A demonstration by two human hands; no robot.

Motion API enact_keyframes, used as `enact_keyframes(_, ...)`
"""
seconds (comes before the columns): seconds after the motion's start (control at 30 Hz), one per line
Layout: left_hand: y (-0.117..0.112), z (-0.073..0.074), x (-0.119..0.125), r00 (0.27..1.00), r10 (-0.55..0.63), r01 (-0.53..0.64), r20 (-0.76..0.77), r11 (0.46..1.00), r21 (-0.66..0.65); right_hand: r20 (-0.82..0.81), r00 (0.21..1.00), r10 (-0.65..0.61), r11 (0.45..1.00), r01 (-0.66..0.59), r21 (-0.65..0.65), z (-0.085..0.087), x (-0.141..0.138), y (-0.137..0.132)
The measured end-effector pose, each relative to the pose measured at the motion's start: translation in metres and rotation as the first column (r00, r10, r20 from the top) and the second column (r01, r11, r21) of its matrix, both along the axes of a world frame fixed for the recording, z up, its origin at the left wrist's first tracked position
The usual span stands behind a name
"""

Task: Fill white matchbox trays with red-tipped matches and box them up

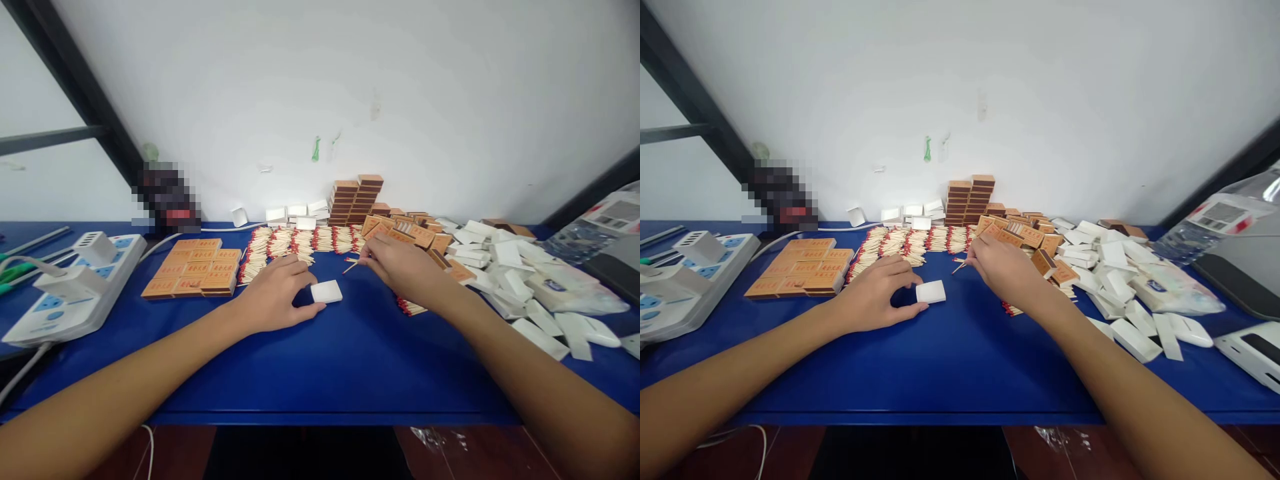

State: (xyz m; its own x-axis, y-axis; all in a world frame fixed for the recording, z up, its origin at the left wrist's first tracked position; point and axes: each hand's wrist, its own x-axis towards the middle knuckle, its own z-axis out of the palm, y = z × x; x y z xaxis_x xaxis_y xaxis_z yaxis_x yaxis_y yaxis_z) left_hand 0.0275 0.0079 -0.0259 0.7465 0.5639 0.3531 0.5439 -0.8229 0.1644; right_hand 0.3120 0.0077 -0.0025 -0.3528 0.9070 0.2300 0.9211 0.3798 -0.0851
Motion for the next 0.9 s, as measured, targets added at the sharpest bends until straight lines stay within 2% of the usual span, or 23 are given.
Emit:
enact_keyframes(0.17, 0.001, -0.002, 0.001, 0.999, 0.022, -0.021, 0.027, 1.0, -0.02, -0.024, 0.999, 0.031, 0.974, -0.024, 0.226, 0.0, -0.005, -0.004)
enact_keyframes(0.23, 0.001, -0.003, 0.001, 0.999, 0.026, -0.025, 0.036, 1.0, -0.014, -0.054, 0.995, 0.087, 0.965, -0.071, 0.254, 0.0, -0.007, -0.006)
enact_keyframes(0.37, 0.003, -0.003, 0.0, 0.998, 0.02, -0.021, 0.067, 1.0, 0.009, -0.087, 0.954, 0.288, 0.951, -0.274, 0.146, -0.004, -0.014, -0.012)
enact_keyframes(0.43, 0.003, -0.003, 0.0, 0.997, 0.019, -0.02, 0.068, 1.0, 0.022, -0.077, 0.941, 0.331, 0.942, -0.324, 0.085, -0.008, -0.02, -0.016)
enact_keyframes(0.53, 0.002, -0.003, 0.001, 0.998, 0.012, -0.015, 0.059, 0.999, 0.042, -0.04, 0.94, 0.339, 0.94, -0.338, 0.041, -0.012, -0.029, -0.02)
enact_keyframes(0.73, 0.0, -0.004, 0.002, 0.999, -0.013, 0.008, 0.051, 0.996, 0.088, 0.05, 0.94, 0.337, 0.939, -0.34, 0.06, -0.017, -0.034, -0.025)
enact_keyframes(0.8, -0.001, -0.004, 0.001, 0.999, -0.019, 0.014, 0.051, 0.995, 0.095, 0.005, 0.937, 0.35, 0.936, -0.35, 0.035, -0.017, -0.034, -0.026)
enact_keyframes(0.9, -0.002, -0.004, 0.001, 0.998, -0.024, 0.018, 0.064, 0.996, 0.084, -0.165, 0.909, 0.381, 0.92, -0.39, -0.022, -0.014, -0.028, -0.021)
